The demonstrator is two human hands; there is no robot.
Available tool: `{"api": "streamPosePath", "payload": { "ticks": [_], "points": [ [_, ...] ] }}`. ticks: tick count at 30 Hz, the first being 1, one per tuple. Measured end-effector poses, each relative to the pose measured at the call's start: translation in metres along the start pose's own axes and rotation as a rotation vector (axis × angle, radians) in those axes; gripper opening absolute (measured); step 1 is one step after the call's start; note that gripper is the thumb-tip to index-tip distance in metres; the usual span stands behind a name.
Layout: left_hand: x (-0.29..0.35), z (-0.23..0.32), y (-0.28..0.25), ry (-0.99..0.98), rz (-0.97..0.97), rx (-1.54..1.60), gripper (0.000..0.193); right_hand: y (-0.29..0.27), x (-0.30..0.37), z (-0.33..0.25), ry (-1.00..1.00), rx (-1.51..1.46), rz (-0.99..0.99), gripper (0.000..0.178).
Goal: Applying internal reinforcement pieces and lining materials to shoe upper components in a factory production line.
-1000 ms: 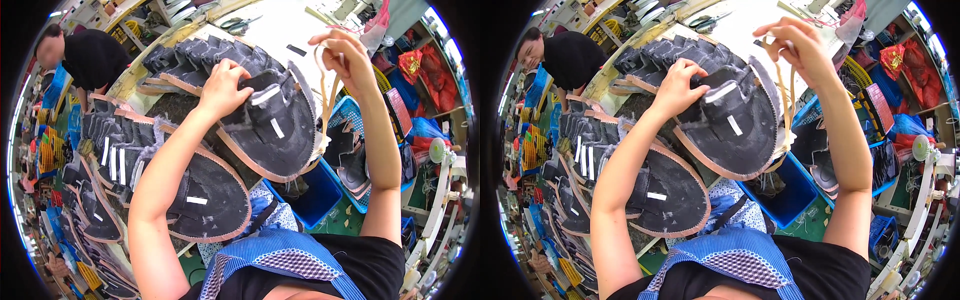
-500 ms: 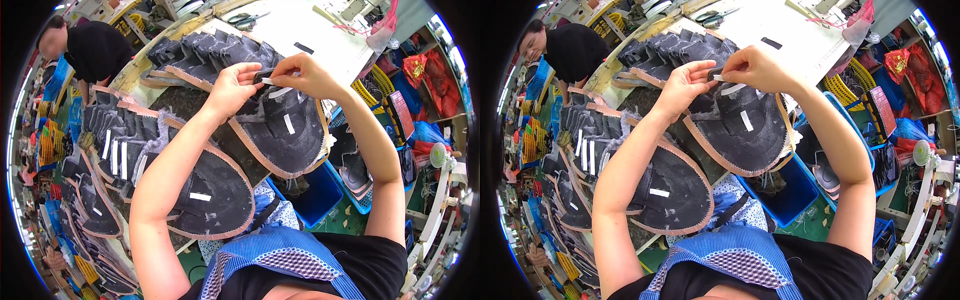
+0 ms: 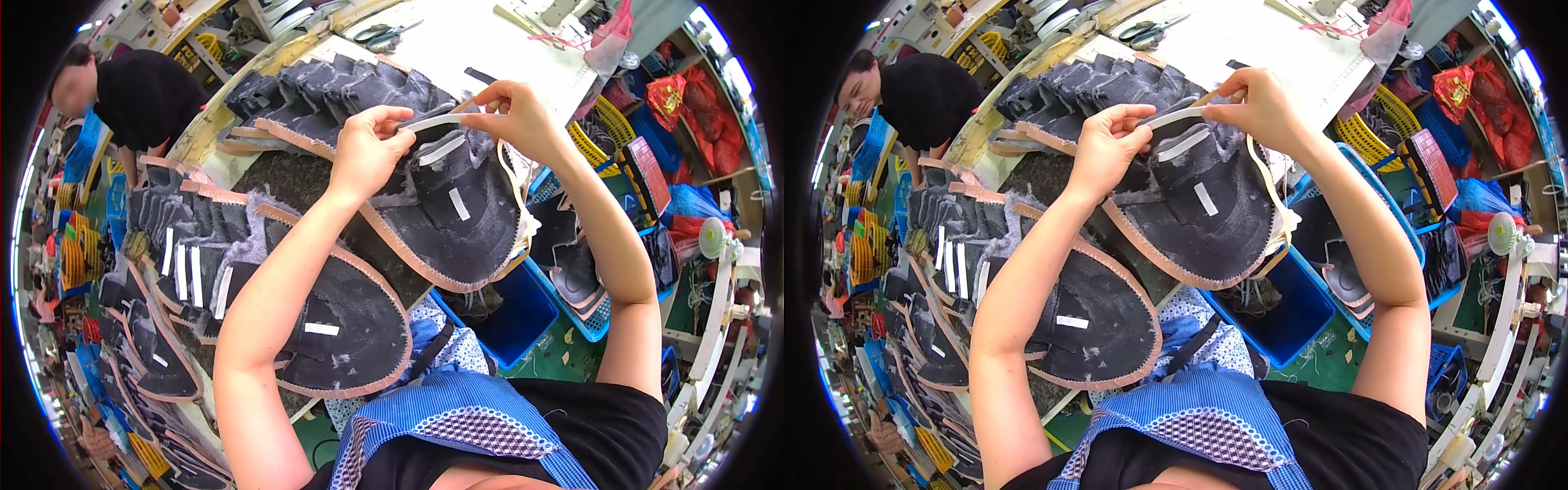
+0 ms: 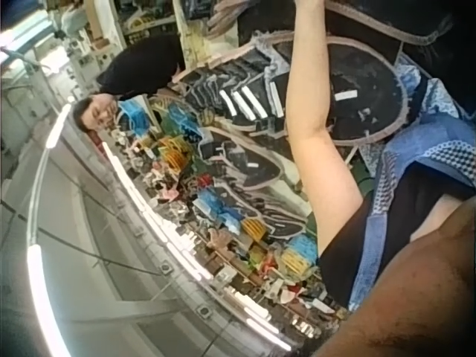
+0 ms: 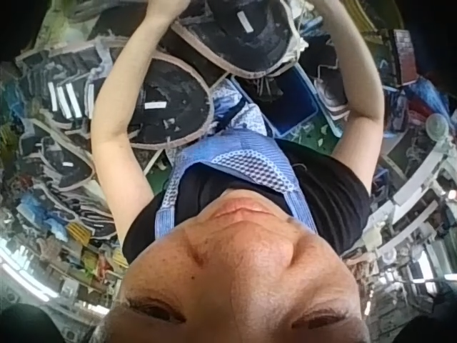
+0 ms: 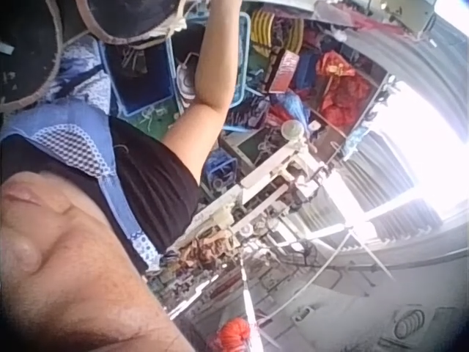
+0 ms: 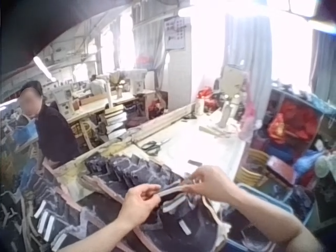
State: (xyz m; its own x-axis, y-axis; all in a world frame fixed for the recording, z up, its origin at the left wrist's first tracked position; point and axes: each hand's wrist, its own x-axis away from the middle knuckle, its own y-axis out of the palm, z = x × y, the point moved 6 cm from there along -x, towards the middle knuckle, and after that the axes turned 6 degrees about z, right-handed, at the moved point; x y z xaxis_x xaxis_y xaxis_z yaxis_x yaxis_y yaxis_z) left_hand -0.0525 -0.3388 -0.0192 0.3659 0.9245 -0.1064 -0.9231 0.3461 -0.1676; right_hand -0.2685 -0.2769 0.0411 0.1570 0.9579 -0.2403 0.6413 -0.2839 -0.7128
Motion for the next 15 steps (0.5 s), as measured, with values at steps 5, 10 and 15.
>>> {"api": "streamPosePath", "payload": {
  "ticks": [5,10,15],
  "points": [
    [-0.005,0.007,0.019,0.112,-0.164,-0.124,0.041,0.000,0.004,0.002,-0.160,0.183,0.209,0.054],
    [-0.010,0.008,0.028,0.244,-0.110,-0.145,0.038,0.006,0.001,0.006,-0.212,0.212,0.254,0.056],
    [-0.006,0.011,0.031,0.243,-0.070,-0.259,0.034,0.021,-0.006,0.014,-0.147,0.046,0.050,0.032]
  ]
}}
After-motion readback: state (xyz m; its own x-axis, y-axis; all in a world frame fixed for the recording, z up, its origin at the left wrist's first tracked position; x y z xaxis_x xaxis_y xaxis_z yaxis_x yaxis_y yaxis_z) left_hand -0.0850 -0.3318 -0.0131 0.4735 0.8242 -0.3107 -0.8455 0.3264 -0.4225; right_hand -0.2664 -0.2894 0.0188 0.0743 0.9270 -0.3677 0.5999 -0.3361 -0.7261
